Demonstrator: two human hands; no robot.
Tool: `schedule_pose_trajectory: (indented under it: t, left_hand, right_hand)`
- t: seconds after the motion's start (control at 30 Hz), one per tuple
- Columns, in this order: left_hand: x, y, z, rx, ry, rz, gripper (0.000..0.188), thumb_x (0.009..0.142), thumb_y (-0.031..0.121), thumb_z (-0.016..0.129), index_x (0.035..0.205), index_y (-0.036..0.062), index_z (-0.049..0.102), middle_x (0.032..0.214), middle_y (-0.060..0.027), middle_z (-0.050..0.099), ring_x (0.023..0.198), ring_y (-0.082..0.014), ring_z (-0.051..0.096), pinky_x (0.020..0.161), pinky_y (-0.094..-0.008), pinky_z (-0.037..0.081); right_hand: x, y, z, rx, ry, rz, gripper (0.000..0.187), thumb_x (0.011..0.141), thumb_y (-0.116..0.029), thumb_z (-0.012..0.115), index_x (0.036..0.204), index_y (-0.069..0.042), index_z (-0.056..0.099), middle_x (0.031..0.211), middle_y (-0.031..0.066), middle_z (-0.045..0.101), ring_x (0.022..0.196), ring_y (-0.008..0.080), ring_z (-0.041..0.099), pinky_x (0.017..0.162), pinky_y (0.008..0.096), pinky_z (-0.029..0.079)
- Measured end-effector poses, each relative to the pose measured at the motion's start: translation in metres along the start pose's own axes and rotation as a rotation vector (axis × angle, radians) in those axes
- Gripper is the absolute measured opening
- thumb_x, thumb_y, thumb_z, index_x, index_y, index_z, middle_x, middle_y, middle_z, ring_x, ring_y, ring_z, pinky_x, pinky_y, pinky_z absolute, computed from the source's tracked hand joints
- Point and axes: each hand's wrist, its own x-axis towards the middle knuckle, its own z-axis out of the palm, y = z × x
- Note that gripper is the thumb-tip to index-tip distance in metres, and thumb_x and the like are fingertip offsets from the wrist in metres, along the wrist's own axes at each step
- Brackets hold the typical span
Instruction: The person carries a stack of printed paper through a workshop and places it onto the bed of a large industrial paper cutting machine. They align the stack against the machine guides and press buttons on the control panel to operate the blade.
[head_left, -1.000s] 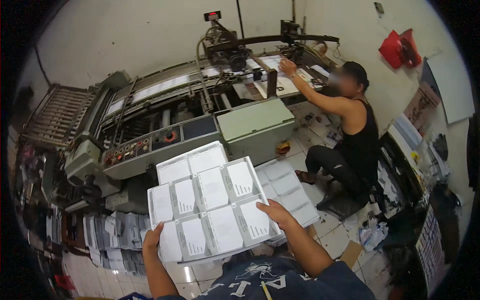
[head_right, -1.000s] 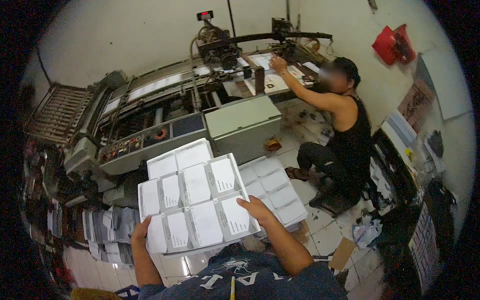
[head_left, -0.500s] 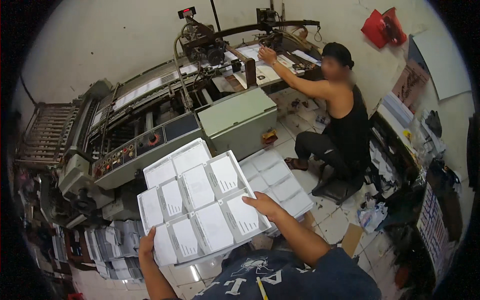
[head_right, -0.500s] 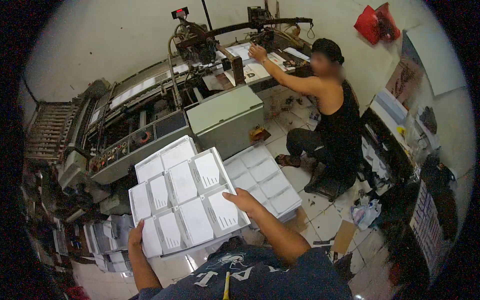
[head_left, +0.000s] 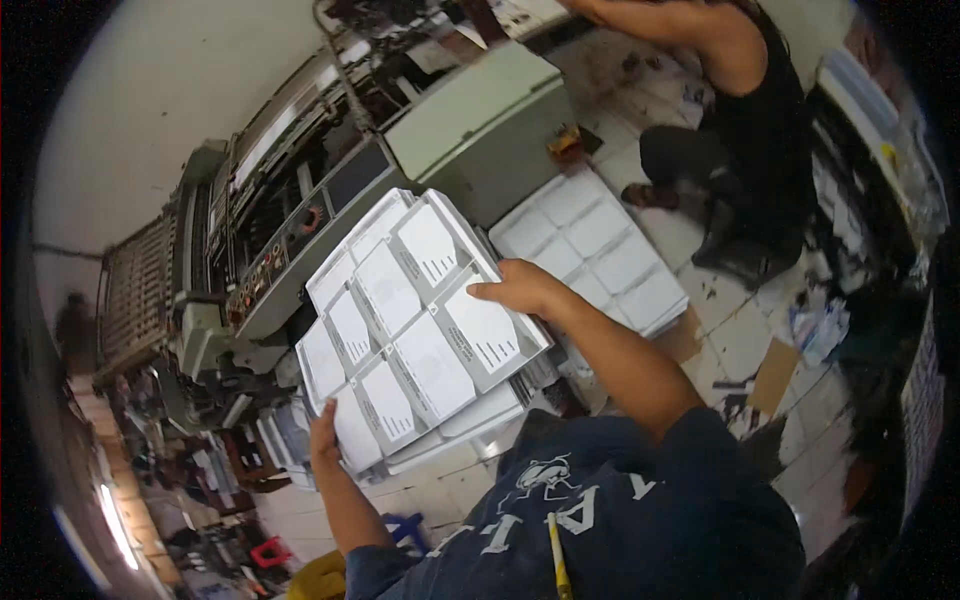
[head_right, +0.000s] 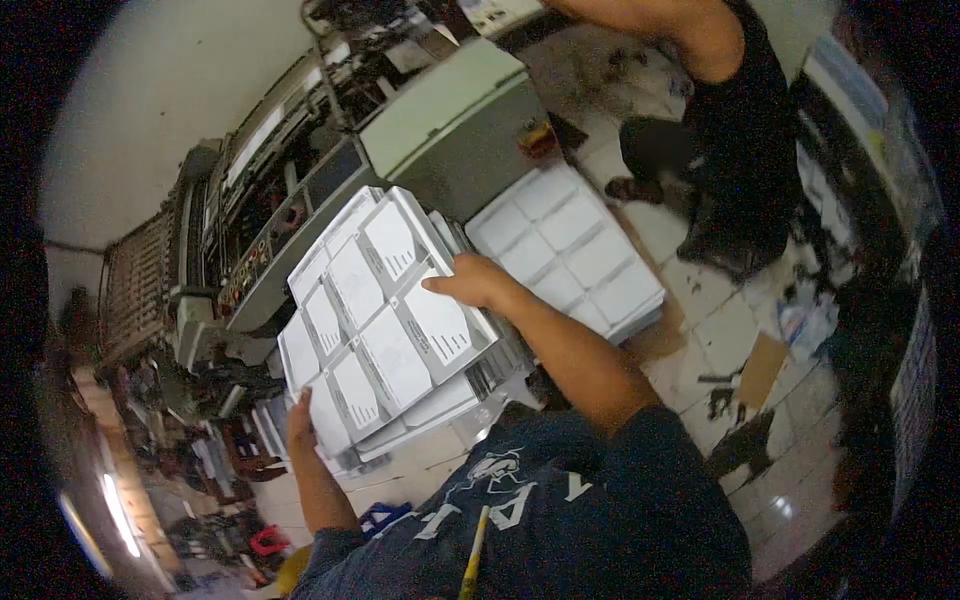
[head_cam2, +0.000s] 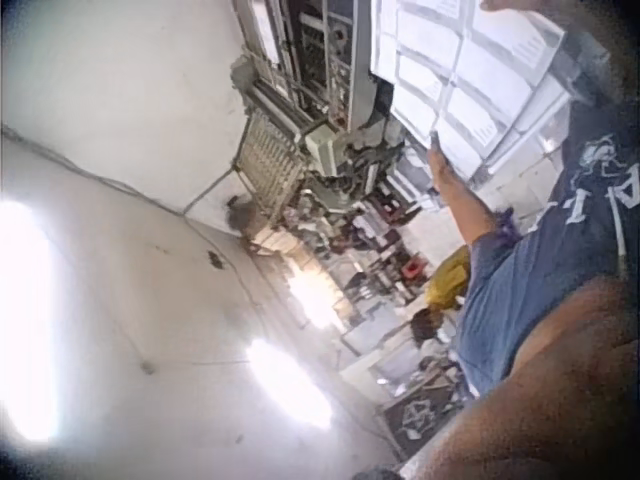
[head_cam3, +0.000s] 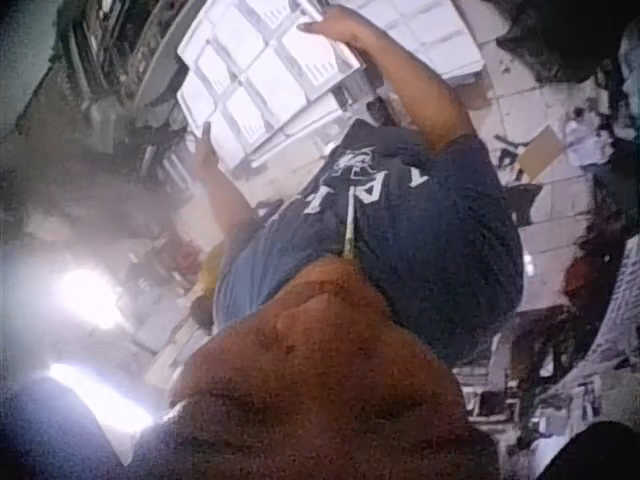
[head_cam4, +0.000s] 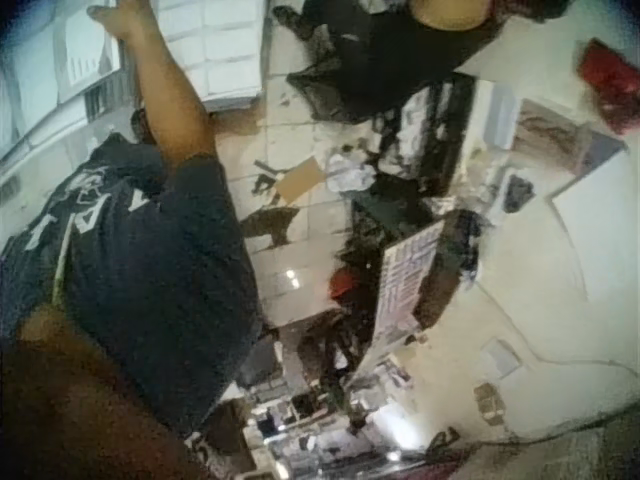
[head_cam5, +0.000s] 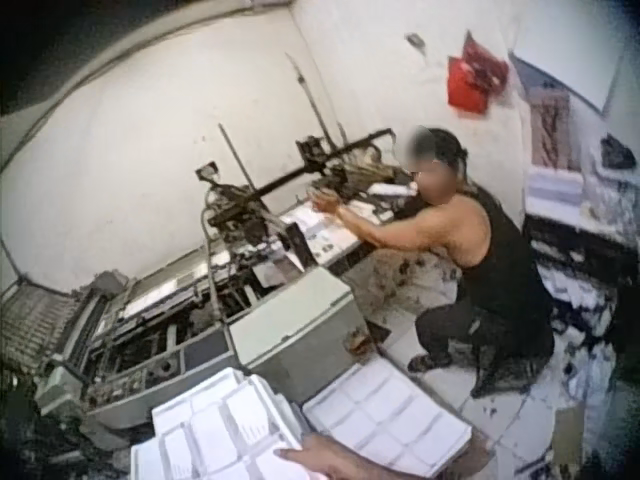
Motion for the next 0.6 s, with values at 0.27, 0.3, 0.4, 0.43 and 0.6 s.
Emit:
schedule_pose_trajectory:
  t: [0.27,0.3,0.4,0.43,0.6]
  left_hand:
    - [0.027,-0.053,-0.008,-0.149,-0.125,0.016,0.071,0.091,0.054,0.06,0.135,0.0003,0.049,0.125,-0.016,0.062,0.11,-0.0306,0.062,0.091,-0.0446,0.053]
    - [0.026,-0.051,-0.007,-0.125,-0.1,-0.053,0.072,0.091,0.057,0.058,0.137,0.0021,0.048,0.128,-0.0144,0.06,0.113,-0.0314,0.061,0.095,-0.0457,0.051]
    - [0.026,-0.049,-0.008,-0.116,-0.179,0.004,0.075,0.09,0.061,0.056,0.138,0.0031,0.047,0.131,-0.0132,0.059,0.115,-0.0315,0.059,0.097,-0.0459,0.05]
    - [0.028,-0.048,-0.01,-0.109,-0.18,-0.016,0.076,0.09,0.061,0.057,0.139,0.0033,0.047,0.132,-0.0131,0.058,0.115,-0.0315,0.059,0.097,-0.0457,0.05]
    - [0.027,-0.045,-0.009,-0.149,-0.122,-0.071,0.073,0.09,0.058,0.059,0.135,0.002,0.05,0.125,-0.0137,0.062,0.109,-0.0308,0.062,0.093,-0.045,0.052]
  right_hand:
    - [-0.059,0.037,-0.013,0.665,-0.142,0.126,0.056,0.1,-0.042,0.051,0.13,0.006,0.053,0.119,0.0171,0.062,0.105,0.0226,0.063,0.087,0.0336,0.051]
    - [-0.087,0.044,-0.01,0.946,-0.157,0.157,0.05,0.102,-0.037,0.048,0.131,0.004,0.053,0.117,0.0151,0.063,0.103,0.0211,0.063,0.086,0.0336,0.053]
    - [-0.129,0.08,0.01,1.162,-0.07,0.139,0.044,0.101,-0.028,0.051,0.131,0.005,0.052,0.116,0.0148,0.063,0.103,0.0206,0.064,0.084,0.0369,0.056]
    - [-0.133,0.089,0.018,1.17,-0.05,0.102,0.043,0.1,-0.025,0.052,0.132,0.005,0.051,0.116,0.015,0.063,0.102,0.0207,0.064,0.083,0.0374,0.057]
    - [-0.126,0.09,0.015,1.273,-0.08,0.232,0.031,0.098,-0.014,0.054,0.122,0.004,0.055,0.111,0.0122,0.064,0.1,0.0202,0.065,0.08,0.0349,0.057]
